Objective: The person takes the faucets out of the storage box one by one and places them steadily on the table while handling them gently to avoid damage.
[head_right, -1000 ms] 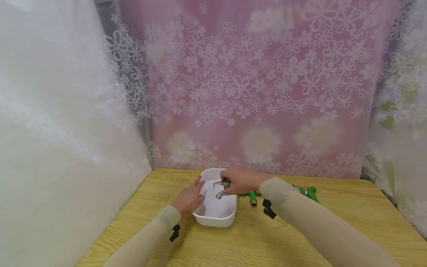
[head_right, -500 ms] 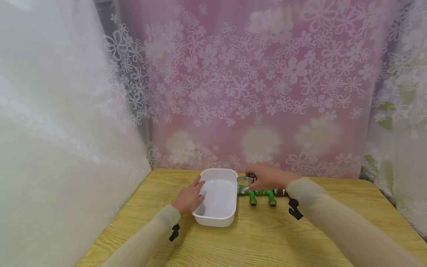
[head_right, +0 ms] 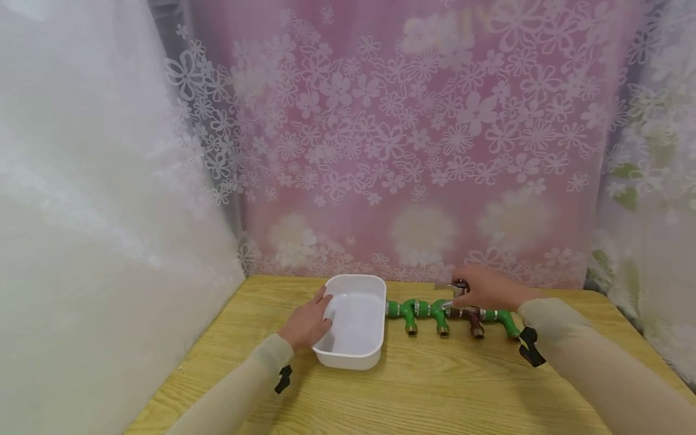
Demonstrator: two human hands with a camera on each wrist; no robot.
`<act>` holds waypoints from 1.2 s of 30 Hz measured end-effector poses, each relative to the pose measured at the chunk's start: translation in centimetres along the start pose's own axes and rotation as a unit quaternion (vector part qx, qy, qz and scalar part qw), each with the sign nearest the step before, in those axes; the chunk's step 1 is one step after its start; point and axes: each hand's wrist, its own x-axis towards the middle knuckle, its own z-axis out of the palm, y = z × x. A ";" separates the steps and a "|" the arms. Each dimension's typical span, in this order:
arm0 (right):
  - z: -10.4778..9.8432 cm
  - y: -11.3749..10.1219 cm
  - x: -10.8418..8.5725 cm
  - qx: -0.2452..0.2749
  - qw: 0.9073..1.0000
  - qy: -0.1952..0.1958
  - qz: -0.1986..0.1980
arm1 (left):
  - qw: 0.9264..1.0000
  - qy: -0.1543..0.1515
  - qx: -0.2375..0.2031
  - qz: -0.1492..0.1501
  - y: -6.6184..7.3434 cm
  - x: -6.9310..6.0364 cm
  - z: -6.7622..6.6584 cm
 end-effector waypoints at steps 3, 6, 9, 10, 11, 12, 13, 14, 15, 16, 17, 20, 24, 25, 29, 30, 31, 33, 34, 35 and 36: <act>-0.1 1.3 -0.8 0.009 1.000 0.011 0.003 | 1.000 -0.001 0.000 -0.001 0.0 0.0 0.1; -0.1 2.5 -1.7 0.009 1.000 0.020 0.009 | 1.000 0.000 -0.001 0.000 0.0 0.1 0.1; -0.1 3.7 -2.3 0.001 0.999 0.025 0.020 | 1.000 0.001 0.001 0.002 -0.1 0.1 0.2; -0.1 4.1 -2.6 -0.003 0.999 0.026 0.022 | 1.000 0.002 0.001 0.003 -0.1 0.1 0.2; -0.1 4.5 -2.7 -0.004 0.999 0.026 0.026 | 1.000 0.003 0.000 0.004 -0.1 0.1 0.1; -0.1 4.8 -2.9 -0.005 0.999 0.024 0.029 | 1.000 0.004 0.000 0.005 -0.1 0.1 0.1; -0.1 5.2 -3.1 0.000 0.999 0.020 0.036 | 1.000 0.005 0.000 0.006 -0.1 0.1 0.1; -0.1 5.5 -3.3 0.002 0.999 0.018 0.039 | 1.000 0.006 -0.001 0.007 -0.1 0.0 0.1; -0.1 5.8 -3.5 0.004 0.999 0.017 0.043 | 1.000 0.006 -0.001 0.007 -0.1 0.0 0.0; -0.1 6.2 -3.6 0.006 0.999 0.015 0.046 | 1.000 0.006 -0.001 0.007 -0.1 0.0 0.0; -0.1 6.5 -3.8 0.007 0.999 0.015 0.048 | 1.000 0.007 -0.001 0.007 -0.1 0.0 0.1; 0.0 7.4 -4.3 -0.005 0.998 0.024 0.055 | 1.000 0.007 -0.002 0.007 -0.2 0.1 0.2; 0.1 8.6 -5.0 -0.019 0.997 0.038 0.061 | 1.000 0.009 -0.001 0.007 -0.4 0.4 0.5; 0.2 8.9 -5.2 -0.021 0.997 0.042 0.062 | 1.000 0.008 -0.002 0.006 -0.4 0.4 0.5; 0.5 9.6 -5.9 -0.023 0.996 0.051 0.070 | 1.000 0.002 -0.001 0.002 -0.5 0.4 0.6; 0.6 9.8 -6.1 -0.022 0.996 0.051 0.069 | 1.000 0.000 -0.002 0.000 -0.5 0.3 0.6; 0.7 9.9 -6.2 -0.020 0.996 0.052 0.069 | 1.000 0.000 -0.002 0.001 -0.5 0.3 0.6; 0.8 10.3 -6.6 -0.016 0.996 0.052 0.072 | 1.000 0.001 0.001 0.004 -0.5 0.4 0.6; 0.9 10.5 -6.7 -0.018 0.996 0.053 0.074 | 1.000 0.001 0.003 0.004 -0.5 0.4 0.6; 0.9 10.7 -6.9 -0.017 0.996 0.054 0.072 | 1.000 0.003 0.004 0.006 -0.5 0.4 0.6; 1.0 11.0 -7.1 -0.016 0.996 0.055 0.073 | 1.000 0.003 0.003 0.007 -0.4 0.4 0.5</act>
